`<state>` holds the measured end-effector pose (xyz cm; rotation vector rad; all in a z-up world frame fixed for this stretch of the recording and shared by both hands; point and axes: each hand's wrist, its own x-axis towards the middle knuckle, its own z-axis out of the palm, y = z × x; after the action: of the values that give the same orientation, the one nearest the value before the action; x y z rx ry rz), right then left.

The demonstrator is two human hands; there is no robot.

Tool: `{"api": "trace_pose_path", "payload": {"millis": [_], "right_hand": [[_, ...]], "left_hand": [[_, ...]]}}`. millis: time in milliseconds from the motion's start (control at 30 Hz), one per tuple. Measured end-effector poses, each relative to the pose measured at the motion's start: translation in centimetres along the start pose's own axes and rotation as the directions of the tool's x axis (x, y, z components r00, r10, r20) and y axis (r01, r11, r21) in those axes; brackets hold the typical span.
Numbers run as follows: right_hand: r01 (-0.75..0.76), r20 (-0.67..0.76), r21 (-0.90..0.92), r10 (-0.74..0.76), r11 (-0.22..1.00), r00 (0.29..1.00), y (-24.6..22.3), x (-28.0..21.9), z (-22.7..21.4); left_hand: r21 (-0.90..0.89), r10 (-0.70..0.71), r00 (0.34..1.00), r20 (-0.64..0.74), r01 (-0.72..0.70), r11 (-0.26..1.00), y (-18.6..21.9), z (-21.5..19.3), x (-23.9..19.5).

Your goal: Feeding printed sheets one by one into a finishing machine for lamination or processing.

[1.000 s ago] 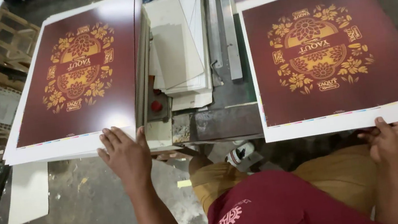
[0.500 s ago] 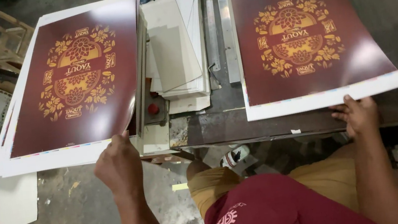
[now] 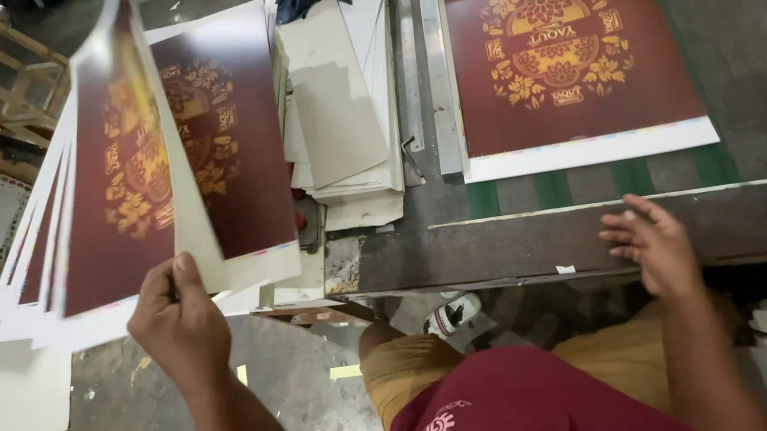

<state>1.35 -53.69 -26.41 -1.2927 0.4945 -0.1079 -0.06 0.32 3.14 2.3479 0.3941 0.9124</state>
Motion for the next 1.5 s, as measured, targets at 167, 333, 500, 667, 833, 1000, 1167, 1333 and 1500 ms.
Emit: {"api": "trace_pose_path", "payload": {"millis": [167,333,500,667,833,1000,1167,1333,1500], "right_hand": [[0.082,0.213,-0.218,-0.034,0.972,0.977,-2.9,-4.6,8.2],[0.338,0.565,-0.237,-0.154,0.911,0.810,-7.7,-10.4,15.3],[0.432,0.710,0.118,-0.380,0.894,0.593,0.6,-8.5,15.3],[0.487,0.451,0.040,-0.451,0.872,0.770,-0.8,-9.0,13.8],[0.176,0.060,0.251,-0.197,0.952,0.979,0.4,-6.6,6.8],[0.345,0.021,0.069,-0.347,0.936,0.938,0.6,-6.5,-2.2],[0.270,-0.275,0.053,-0.246,0.961,0.929,0.9,-6.9,-8.7],[0.295,-0.242,0.026,-0.280,0.955,0.929,1.8,-7.3,-11.7],[0.240,-0.198,0.022,-0.231,0.971,0.953,2.9,-6.2,-11.3]], "left_hand": [[-0.293,0.312,0.948,0.057,-0.283,0.913,0.3,6.2,-4.4],[-0.476,0.446,0.895,0.013,-0.387,0.789,10.1,11.1,-10.7],[-0.660,0.526,0.838,0.141,-0.317,0.681,13.0,13.1,-14.6],[-0.735,0.762,0.604,0.233,-0.404,0.544,13.3,11.9,-14.4],[-0.382,0.725,0.657,0.205,-0.628,0.678,9.2,10.1,-10.5],[0.000,0.578,0.795,0.181,-0.588,0.809,3.2,6.1,-5.7],[0.498,0.439,0.826,0.354,-0.564,0.659,-0.8,3.7,-3.2],[0.548,0.330,0.866,0.375,-0.495,0.675,-4.6,4.7,-2.6],[0.498,0.428,0.860,0.278,-0.511,0.701,-4.4,4.3,-1.4]]}}
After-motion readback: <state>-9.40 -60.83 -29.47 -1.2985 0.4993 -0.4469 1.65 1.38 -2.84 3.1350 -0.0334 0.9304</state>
